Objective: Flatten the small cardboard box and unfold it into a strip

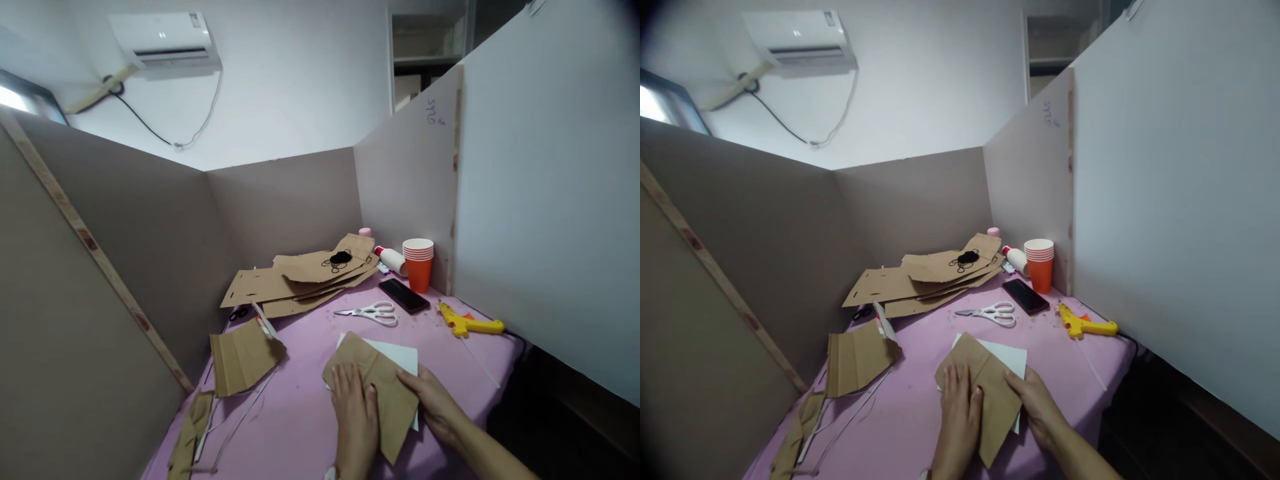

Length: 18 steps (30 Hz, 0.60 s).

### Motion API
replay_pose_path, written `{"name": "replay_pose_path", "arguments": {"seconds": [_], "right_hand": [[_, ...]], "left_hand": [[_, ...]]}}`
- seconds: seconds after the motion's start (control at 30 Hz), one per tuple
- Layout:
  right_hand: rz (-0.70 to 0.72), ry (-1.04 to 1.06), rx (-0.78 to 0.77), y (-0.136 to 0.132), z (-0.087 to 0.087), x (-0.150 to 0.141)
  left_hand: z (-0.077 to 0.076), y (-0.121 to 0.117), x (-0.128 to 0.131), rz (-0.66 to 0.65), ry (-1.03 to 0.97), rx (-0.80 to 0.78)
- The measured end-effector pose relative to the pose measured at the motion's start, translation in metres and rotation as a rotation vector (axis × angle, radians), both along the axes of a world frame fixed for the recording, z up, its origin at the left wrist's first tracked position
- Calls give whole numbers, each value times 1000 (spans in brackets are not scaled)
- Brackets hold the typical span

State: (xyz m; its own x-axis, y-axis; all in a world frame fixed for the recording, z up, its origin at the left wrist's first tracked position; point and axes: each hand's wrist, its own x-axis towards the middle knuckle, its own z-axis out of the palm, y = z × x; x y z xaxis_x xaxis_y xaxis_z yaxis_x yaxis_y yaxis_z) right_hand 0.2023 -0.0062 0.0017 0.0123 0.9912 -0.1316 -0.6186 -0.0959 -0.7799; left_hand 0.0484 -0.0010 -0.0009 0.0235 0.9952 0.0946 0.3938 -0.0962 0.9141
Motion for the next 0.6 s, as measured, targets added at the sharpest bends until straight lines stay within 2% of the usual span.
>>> {"name": "replay_pose_path", "arguments": {"seconds": [0.13, 0.17, 0.2, 0.3, 0.37, 0.43, 0.5, 0.6], "right_hand": [[-86, 43, 19, -9, -6, -14], [-89, 65, 14, -13, -6, -18], [-84, 89, 5, -17, -6, -22], [-74, 117, -26, -25, -4, -18], [-142, 27, -53, -26, -1, -4], [-199, -158, -84, -22, 1, 13], [-102, -296, -53, -18, 4, 23], [143, -321, 181, -16, 12, 21]], "left_hand": [[-8, -1, -6, 278, -346, 22], [-6, -2, -7, 295, -443, -8], [-4, -3, -8, 254, -534, -63], [8, -9, -10, 24, -804, -219], [18, -11, -13, -68, -944, -238], [24, -13, -17, -111, -970, -203], [25, -14, -19, -185, -946, -192], [23, -16, -21, -278, -826, -170]]}}
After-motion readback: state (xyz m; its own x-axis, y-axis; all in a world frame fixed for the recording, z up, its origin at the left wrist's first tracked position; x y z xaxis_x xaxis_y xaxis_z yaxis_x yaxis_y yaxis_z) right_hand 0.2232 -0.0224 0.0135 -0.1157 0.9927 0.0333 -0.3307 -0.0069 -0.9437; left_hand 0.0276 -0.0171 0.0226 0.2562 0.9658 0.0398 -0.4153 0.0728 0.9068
